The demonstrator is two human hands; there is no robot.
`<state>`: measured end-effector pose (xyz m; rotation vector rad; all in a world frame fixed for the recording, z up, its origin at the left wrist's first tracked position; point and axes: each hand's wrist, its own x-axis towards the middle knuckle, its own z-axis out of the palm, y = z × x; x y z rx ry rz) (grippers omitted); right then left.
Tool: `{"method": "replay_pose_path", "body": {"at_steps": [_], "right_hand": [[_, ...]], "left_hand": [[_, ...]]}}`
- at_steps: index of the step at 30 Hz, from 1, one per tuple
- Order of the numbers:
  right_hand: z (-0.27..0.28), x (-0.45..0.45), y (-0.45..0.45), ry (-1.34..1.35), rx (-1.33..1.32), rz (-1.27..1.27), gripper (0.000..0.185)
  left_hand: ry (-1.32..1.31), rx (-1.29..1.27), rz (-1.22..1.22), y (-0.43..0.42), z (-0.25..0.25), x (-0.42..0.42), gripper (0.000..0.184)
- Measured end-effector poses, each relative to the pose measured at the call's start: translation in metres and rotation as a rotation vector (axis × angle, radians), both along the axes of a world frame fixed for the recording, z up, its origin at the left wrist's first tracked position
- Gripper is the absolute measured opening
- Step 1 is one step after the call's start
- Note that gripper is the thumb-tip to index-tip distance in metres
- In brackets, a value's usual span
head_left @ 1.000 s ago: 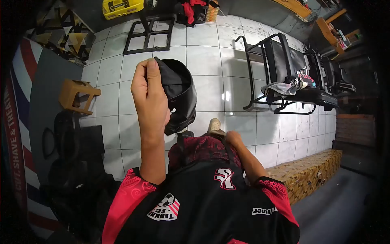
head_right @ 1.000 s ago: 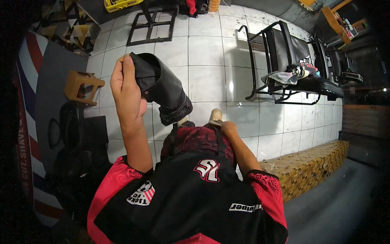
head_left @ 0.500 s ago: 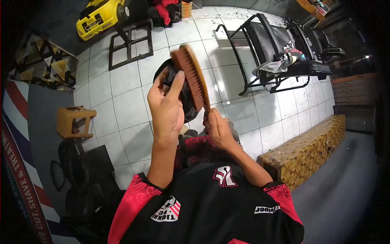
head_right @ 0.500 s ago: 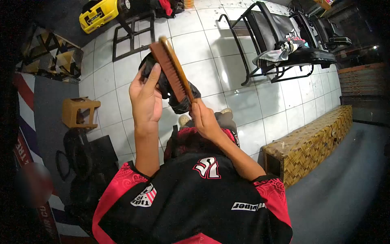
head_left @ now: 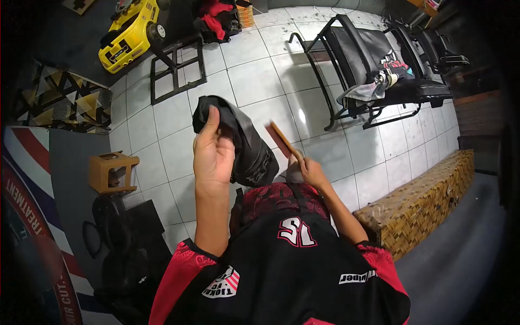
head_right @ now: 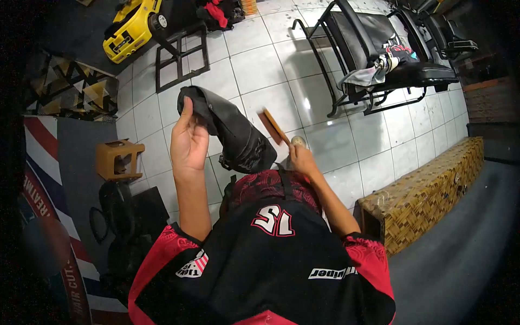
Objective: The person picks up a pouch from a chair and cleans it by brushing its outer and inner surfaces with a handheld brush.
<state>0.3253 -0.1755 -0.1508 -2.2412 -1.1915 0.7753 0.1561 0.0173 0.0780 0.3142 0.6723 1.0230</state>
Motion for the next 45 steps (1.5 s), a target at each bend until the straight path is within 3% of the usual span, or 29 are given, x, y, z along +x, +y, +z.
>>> {"method": "replay_pose_path", "body": {"at_steps": [4,5,8,12,19,23,26,28,29,31,34,36,40,42,45], "right_hand": [[0.139,-0.006,0.044,0.687,0.298,0.022,0.028],[0.170,-0.002,0.050,0.626,0.359,0.126,0.021],[0.173,0.011,0.060,0.311,0.546,0.341,0.015],[0.120,0.040,0.058,0.229,0.567,0.372,0.018],[-0.049,0.115,0.024,-0.012,-0.140,0.068,0.034],[-0.095,0.156,0.017,0.059,-0.390,0.298,0.037],[-0.050,0.141,0.032,0.175,-0.104,0.113,0.037],[0.022,0.124,0.046,0.413,0.197,0.053,0.034],[0.071,0.118,0.050,0.585,0.211,0.057,0.032],[0.125,0.109,0.055,0.711,0.321,0.196,0.027],[0.147,0.103,0.055,0.671,0.432,0.381,0.018],[0.109,0.103,0.059,0.518,0.434,0.398,0.017],[-0.028,0.134,0.052,0.115,0.009,0.358,0.025],[-0.087,0.162,0.035,0.076,-0.206,0.374,0.034],[-0.106,0.177,0.019,0.061,-0.399,0.428,0.037]], "left_hand": [[0.028,-0.069,-0.045,-0.007,-0.014,0.025,0.022],[0.145,0.002,-0.040,-0.012,-0.009,0.036,0.023],[0.288,-0.015,-0.103,-0.019,-0.009,0.035,0.025],[0.384,0.124,0.034,-0.022,-0.023,0.053,0.026],[0.370,0.324,0.028,-0.027,0.017,0.088,0.023],[0.529,0.494,0.041,-0.033,0.012,0.106,0.026],[0.563,0.551,0.072,-0.036,0.011,0.123,0.033],[0.514,0.519,0.107,-0.042,0.013,0.136,0.038],[0.543,0.530,0.068,-0.045,0.014,0.140,0.043],[0.582,0.507,0.053,-0.048,0.013,0.142,0.055],[0.627,0.539,0.108,-0.050,0.012,0.138,0.059],[0.572,0.549,0.128,-0.052,0.023,0.136,0.064],[0.420,0.600,0.192,-0.057,0.041,0.134,0.073],[0.398,0.594,0.206,-0.059,0.042,0.135,0.076],[0.379,0.576,0.188,-0.062,0.040,0.132,0.079]]}}
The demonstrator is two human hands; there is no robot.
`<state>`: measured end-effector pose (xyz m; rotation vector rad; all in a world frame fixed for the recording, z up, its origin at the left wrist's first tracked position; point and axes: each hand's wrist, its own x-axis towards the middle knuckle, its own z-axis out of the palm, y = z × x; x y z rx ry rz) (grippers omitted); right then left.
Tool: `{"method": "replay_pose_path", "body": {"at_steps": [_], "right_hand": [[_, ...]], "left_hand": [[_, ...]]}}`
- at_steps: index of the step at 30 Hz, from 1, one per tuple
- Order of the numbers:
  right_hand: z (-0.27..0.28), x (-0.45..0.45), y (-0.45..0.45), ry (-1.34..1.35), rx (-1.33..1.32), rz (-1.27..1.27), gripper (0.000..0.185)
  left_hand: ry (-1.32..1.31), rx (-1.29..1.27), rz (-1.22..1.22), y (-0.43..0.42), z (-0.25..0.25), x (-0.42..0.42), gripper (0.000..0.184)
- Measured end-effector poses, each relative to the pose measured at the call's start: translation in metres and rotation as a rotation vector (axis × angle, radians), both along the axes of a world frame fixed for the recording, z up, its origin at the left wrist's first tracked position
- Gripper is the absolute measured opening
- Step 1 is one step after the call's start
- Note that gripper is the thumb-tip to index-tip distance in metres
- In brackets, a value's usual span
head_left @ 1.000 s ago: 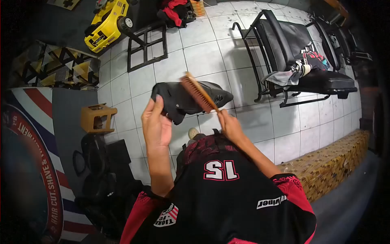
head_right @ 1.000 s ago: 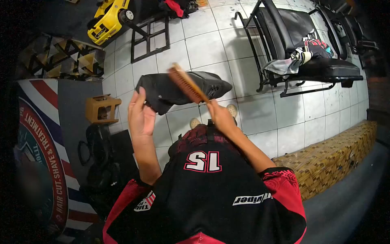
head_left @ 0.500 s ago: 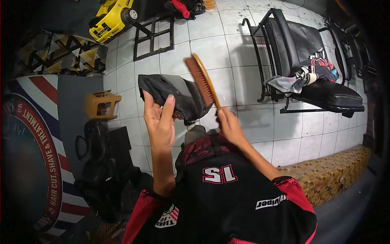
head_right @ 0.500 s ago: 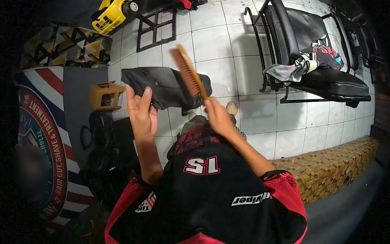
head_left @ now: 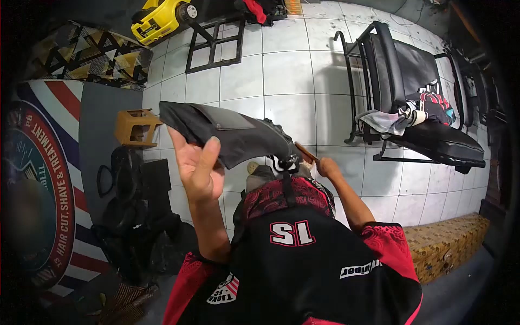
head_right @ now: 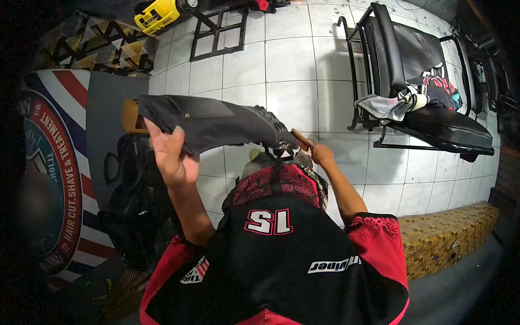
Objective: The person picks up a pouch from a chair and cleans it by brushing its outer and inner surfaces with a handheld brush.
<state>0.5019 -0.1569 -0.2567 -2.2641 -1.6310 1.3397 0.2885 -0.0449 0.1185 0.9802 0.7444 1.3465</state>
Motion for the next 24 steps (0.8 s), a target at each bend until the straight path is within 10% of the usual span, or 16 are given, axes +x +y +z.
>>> {"method": "replay_pose_path", "body": {"at_steps": [6,11,14,20,24], "right_hand": [[0.140,-0.022,0.034,0.490,0.267,-0.403,0.042],[0.273,-0.040,0.040,0.767,0.531,-0.092,0.023],[0.243,-0.044,0.047,0.686,0.573,-0.033,0.021],[-0.002,-0.016,0.008,0.036,0.133,0.057,0.035],[-0.028,0.000,-0.017,-0.022,-0.022,0.191,0.047]], "left_hand": [[0.155,-0.072,-0.032,-0.009,-0.014,0.005,0.088],[0.226,-0.046,-0.105,-0.010,-0.020,0.005,0.088],[0.201,-0.018,-0.106,-0.013,-0.009,0.001,0.088],[0.128,0.173,0.010,-0.010,0.017,-0.012,0.091],[0.085,0.294,-0.036,-0.003,0.019,-0.026,0.091]]}}
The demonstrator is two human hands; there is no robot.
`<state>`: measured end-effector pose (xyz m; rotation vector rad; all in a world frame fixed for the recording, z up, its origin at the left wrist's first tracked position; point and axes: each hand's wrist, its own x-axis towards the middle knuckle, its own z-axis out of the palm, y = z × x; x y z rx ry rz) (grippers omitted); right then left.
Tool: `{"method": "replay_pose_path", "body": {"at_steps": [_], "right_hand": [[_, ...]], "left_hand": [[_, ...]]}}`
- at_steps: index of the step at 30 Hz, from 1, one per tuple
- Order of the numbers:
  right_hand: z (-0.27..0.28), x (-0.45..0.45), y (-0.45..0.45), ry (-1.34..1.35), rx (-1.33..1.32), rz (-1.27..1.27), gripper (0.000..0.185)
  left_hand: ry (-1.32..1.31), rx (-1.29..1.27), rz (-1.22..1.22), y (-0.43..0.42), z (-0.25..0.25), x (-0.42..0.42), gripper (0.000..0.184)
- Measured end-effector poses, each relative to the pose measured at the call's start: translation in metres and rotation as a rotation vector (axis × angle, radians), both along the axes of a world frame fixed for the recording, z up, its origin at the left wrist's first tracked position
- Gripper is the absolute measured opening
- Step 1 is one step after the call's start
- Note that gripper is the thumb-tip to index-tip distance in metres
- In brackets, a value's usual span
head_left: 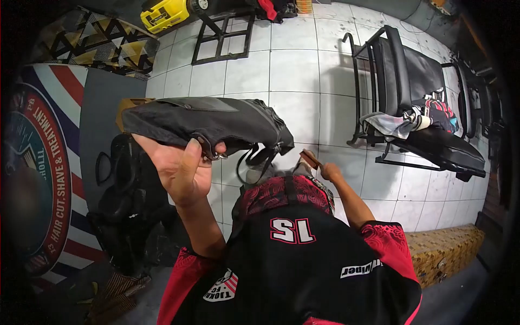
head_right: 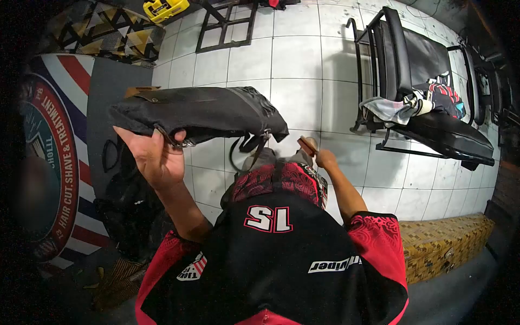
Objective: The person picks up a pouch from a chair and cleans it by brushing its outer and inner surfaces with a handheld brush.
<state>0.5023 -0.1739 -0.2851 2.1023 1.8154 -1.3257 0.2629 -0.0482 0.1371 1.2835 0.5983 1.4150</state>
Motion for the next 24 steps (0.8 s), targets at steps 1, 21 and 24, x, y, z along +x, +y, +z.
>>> {"method": "replay_pose_path", "body": {"at_steps": [1,21,24], "right_hand": [[0.000,-0.003,-0.001,0.021,-0.070,-0.096,0.050],[0.097,-0.036,0.039,0.140,0.354,-0.215,0.024],[0.054,-0.021,0.022,0.031,0.062,-0.081,0.032]], "left_hand": [[-0.052,0.071,-0.129,0.001,-0.001,-0.002,0.091],[0.267,0.126,0.377,-0.024,-0.002,-0.003,0.065],[0.385,0.182,0.419,-0.022,-0.001,-0.002,0.093]]}}
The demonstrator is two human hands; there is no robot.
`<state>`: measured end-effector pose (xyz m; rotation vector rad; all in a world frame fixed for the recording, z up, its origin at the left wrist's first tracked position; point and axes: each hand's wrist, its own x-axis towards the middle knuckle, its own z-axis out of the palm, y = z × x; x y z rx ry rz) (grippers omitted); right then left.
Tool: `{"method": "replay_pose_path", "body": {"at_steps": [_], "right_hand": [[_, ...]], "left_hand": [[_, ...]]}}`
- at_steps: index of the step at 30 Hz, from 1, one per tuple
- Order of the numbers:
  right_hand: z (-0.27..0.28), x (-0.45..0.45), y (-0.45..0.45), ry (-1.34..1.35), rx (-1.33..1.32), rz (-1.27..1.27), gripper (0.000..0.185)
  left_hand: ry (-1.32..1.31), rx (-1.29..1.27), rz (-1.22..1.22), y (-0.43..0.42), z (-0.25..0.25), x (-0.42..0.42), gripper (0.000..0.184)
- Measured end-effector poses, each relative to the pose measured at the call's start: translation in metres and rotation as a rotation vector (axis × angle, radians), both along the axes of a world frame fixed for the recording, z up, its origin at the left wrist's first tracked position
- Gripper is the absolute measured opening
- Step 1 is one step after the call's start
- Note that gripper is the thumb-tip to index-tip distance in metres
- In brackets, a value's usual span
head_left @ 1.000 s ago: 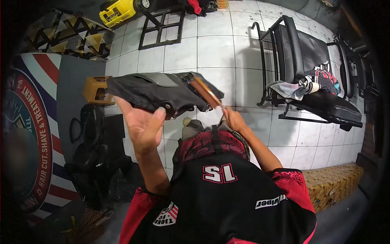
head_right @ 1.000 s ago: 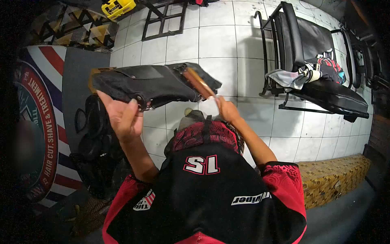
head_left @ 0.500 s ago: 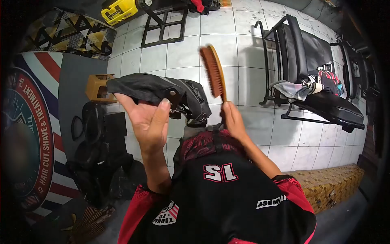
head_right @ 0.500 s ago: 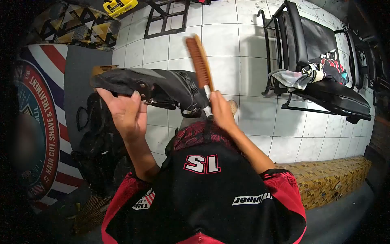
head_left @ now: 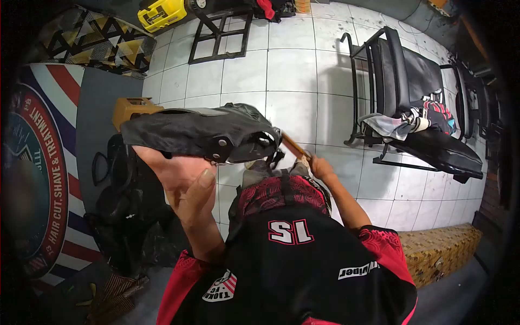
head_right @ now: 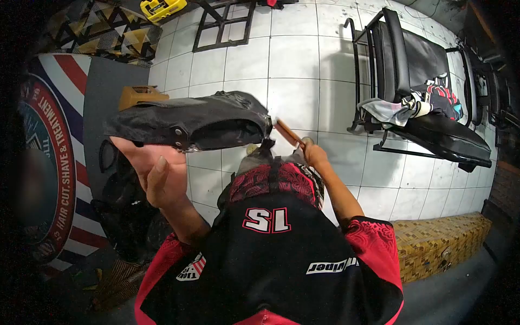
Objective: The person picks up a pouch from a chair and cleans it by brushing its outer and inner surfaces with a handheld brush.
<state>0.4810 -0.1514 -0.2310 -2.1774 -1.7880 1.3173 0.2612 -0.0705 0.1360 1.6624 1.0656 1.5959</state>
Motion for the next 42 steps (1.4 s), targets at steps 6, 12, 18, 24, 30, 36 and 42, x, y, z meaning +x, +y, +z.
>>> {"method": "replay_pose_path", "body": {"at_steps": [6,12,18,24,30,36,42], "right_hand": [[-0.010,-0.012,-0.010,0.072,-0.010,-0.068,0.038],[0.116,-0.050,0.013,0.642,0.430,-0.399,0.023],[0.043,-0.047,0.010,0.448,0.336,-0.049,0.020],[-0.059,0.006,-0.030,0.068,-0.447,0.240,0.033],[0.036,-0.021,0.016,0.447,0.248,-0.306,0.040],[0.243,-0.055,0.049,0.903,0.505,-0.056,0.017],[0.136,-0.064,0.041,0.340,0.480,-0.194,0.019]], "left_hand": [[-0.307,-0.126,-0.221,0.001,0.002,-0.009,0.073],[-0.540,-0.158,-0.312,-0.005,0.012,-0.003,0.083],[-0.576,-0.071,-0.547,0.002,0.044,0.002,0.079],[-0.505,-0.018,-0.418,-0.001,0.052,-0.022,0.074],[0.061,0.055,0.086,-0.002,0.007,-0.036,0.060],[-0.302,-0.490,-0.103,0.008,0.022,0.015,0.069],[-0.197,-0.400,0.006,0.006,0.026,-0.007,0.075]]}}
